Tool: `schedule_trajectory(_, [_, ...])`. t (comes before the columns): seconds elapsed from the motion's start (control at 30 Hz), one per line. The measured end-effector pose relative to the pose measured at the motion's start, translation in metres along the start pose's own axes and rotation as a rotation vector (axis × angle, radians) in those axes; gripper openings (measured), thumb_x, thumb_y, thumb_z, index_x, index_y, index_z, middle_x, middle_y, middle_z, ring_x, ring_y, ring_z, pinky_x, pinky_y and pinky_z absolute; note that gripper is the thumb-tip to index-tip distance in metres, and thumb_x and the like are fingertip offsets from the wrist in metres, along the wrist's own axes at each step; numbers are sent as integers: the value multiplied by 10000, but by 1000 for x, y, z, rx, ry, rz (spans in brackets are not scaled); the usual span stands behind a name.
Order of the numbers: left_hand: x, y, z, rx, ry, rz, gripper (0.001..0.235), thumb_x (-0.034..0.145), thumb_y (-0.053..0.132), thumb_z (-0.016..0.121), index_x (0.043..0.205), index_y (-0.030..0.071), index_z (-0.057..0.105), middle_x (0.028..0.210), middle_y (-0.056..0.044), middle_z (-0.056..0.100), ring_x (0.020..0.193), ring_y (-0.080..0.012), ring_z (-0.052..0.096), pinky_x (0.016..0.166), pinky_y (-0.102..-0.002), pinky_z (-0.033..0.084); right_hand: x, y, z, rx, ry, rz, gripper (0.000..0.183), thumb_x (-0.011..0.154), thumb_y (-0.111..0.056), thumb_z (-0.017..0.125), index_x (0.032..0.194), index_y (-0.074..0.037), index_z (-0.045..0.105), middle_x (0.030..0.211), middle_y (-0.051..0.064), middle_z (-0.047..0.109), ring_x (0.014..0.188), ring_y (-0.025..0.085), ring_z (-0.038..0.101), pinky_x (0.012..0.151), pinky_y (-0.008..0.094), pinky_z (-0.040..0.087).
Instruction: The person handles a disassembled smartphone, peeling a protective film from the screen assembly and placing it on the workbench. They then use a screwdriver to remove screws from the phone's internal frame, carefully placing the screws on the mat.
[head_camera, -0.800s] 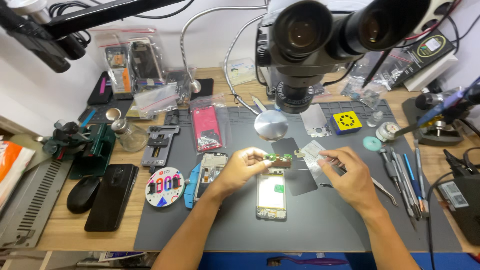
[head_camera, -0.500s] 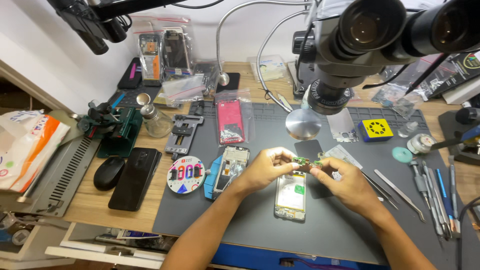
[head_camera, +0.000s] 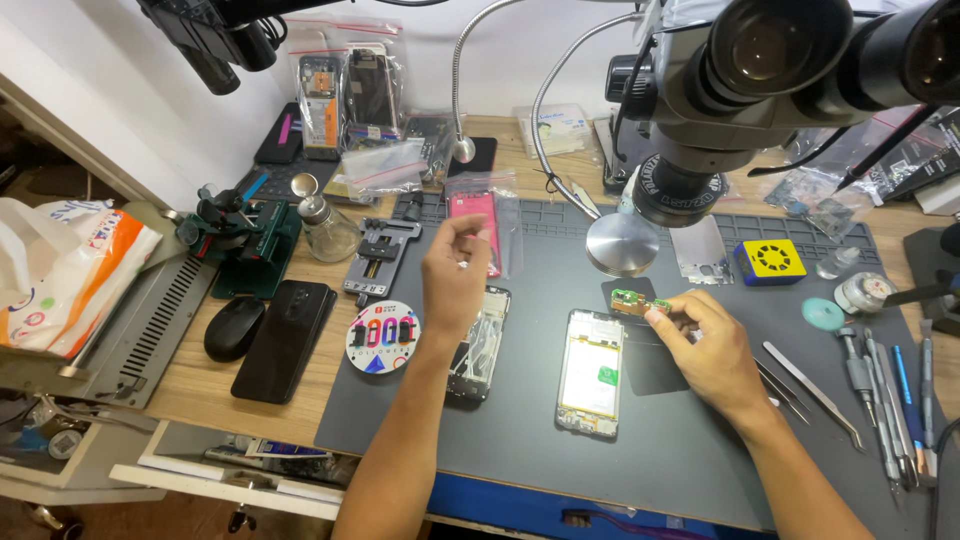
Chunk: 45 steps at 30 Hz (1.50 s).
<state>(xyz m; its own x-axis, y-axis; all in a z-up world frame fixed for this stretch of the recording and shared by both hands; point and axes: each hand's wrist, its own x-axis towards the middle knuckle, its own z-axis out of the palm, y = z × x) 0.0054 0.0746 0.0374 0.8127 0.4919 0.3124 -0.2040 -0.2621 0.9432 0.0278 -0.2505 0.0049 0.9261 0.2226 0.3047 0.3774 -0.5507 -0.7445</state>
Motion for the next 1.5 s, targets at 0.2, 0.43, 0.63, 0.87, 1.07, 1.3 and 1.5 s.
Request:
schedule_trajectory(0.2, [-46, 33, -26, 335, 50, 99, 191, 951, 174, 729, 1125, 95, 732, 932, -102, 746, 757, -215, 719, 665, -348, 563, -8, -6, 1, -20, 41, -72, 134, 986, -209, 786, 1005, -77, 779, 950, 52, 751, 771, 195, 717, 735, 332, 592])
schedule_trajectory(0.43, [-102, 38, -54, 631, 24, 15, 175, 979, 190, 727, 1117, 83, 721, 970, -106, 713, 850, -251, 705, 739, -382, 558, -11, -4, 0, -20, 51, -171, 116, 994, -211, 785, 1005, -95, 777, 956, 34, 741, 766, 204, 714, 727, 321, 586])
schedule_trajectory(0.63, [-100, 18, -61, 746, -15, -71, 329, 968, 203, 733, 1258, 67, 661, 988, -103, 668, 1016, -302, 667, 919, -449, 514, -13, 1, 0, -36, 63, -176, 99, 994, -197, 787, 1017, -100, 787, 954, 41, 742, 782, 217, 718, 724, 327, 588])
schedule_trajectory(0.87, [-106, 19, -57, 720, 43, 55, 253, 977, 142, 710, 1219, 82, 670, 962, -95, 686, 960, -288, 666, 892, -451, 509, -10, 3, -3, -60, 73, -156, 132, 997, -226, 779, 1021, -96, 782, 954, 58, 743, 779, 233, 721, 705, 346, 592])
schedule_trajectory(1.07, [-149, 38, -17, 574, -16, 298, 137, 946, 102, 719, 1081, 123, 730, 890, -50, 689, 771, -241, 667, 734, -384, 551, -9, 10, 0, -66, 47, -137, 127, 994, -219, 768, 1028, -97, 780, 929, 72, 734, 776, 232, 727, 686, 338, 599])
schedule_trajectory(1.3, [-163, 34, 45, 738, -303, 206, 678, 912, 583, 720, 1306, 43, 606, 1028, -134, 618, 950, -321, 644, 827, -473, 533, -8, 14, -4, -81, 52, -132, 150, 1011, -243, 750, 1025, -94, 762, 913, 68, 715, 786, 230, 729, 676, 331, 598])
schedule_trajectory(1.5, [-171, 40, 72, 848, -289, 144, 821, 849, 675, 745, 1300, 11, 574, 1062, -118, 525, 1034, -336, 549, 893, -511, 482, -7, 19, -4, -83, 53, -134, 152, 1012, -250, 739, 1030, -100, 752, 931, 61, 713, 826, 225, 741, 701, 328, 610])
